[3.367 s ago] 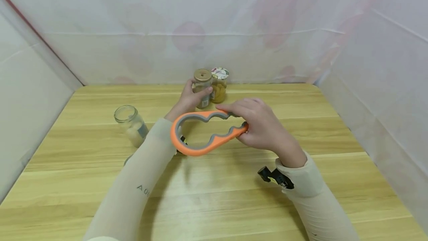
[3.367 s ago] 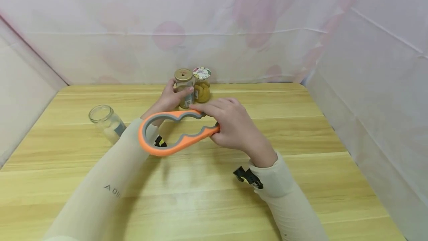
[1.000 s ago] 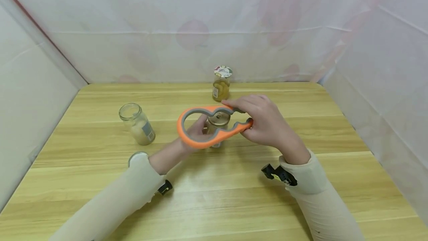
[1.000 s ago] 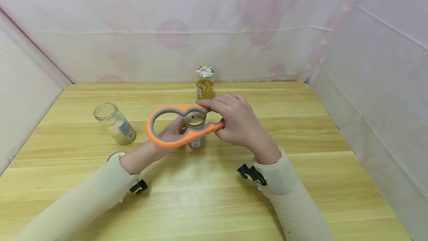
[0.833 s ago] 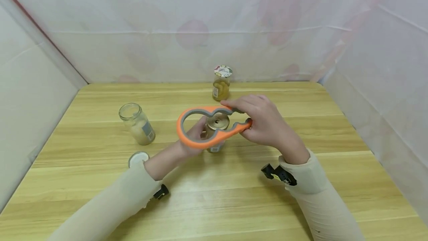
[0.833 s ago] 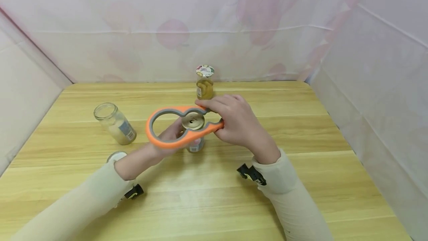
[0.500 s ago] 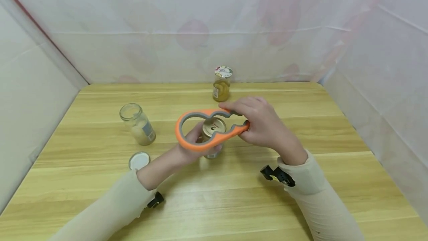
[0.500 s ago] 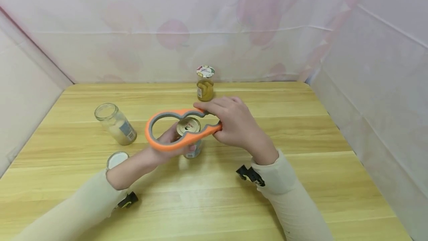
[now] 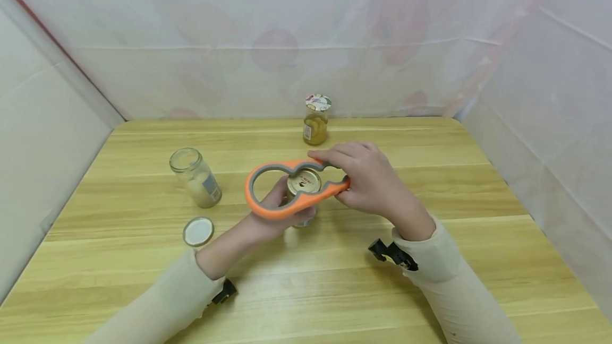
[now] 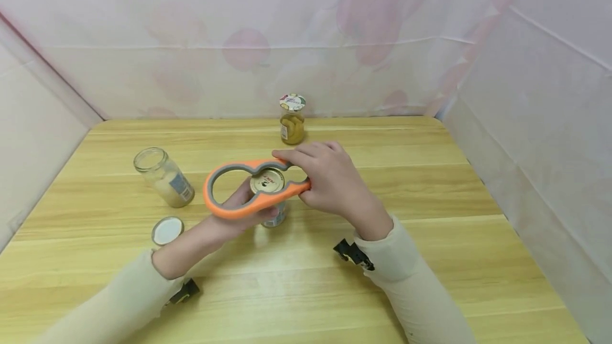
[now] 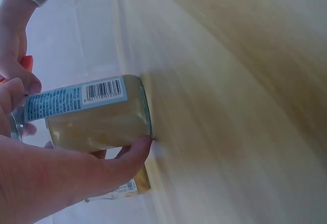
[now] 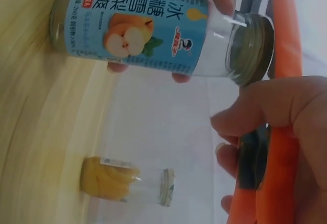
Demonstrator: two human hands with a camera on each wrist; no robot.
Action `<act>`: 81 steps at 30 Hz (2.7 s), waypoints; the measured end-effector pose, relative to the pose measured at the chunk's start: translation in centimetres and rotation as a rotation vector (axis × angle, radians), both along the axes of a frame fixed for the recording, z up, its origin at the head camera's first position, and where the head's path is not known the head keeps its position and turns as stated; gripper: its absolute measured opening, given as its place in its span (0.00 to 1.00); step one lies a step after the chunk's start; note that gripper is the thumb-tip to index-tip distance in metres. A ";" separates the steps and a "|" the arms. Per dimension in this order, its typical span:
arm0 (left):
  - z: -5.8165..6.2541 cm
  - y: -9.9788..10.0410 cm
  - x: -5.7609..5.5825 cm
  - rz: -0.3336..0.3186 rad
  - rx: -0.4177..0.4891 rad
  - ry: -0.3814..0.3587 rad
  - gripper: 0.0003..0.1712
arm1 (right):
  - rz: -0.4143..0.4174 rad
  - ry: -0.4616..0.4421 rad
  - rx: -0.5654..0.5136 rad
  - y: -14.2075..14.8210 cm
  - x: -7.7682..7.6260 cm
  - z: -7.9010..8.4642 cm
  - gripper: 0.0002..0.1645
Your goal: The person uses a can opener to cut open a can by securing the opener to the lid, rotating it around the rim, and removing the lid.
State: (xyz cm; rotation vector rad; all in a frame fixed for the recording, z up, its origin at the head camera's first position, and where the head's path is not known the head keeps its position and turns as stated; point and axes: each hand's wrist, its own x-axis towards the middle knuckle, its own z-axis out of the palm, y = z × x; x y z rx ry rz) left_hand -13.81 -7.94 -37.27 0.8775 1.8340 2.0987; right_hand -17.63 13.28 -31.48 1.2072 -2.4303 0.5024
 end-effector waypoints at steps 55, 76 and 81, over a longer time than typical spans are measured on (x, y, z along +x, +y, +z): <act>0.8 1.4 -0.1 0.150 -0.217 -0.072 0.37 | -0.129 0.035 0.180 0.1 1.5 1.3 0.30; 1.2 0.9 1.1 0.060 -0.156 0.061 0.40 | -0.030 -0.019 0.150 0.7 1.1 1.6 0.29; 0.6 1.9 2.7 0.219 -0.129 -0.061 0.43 | -0.054 0.000 0.163 0.7 1.3 1.8 0.29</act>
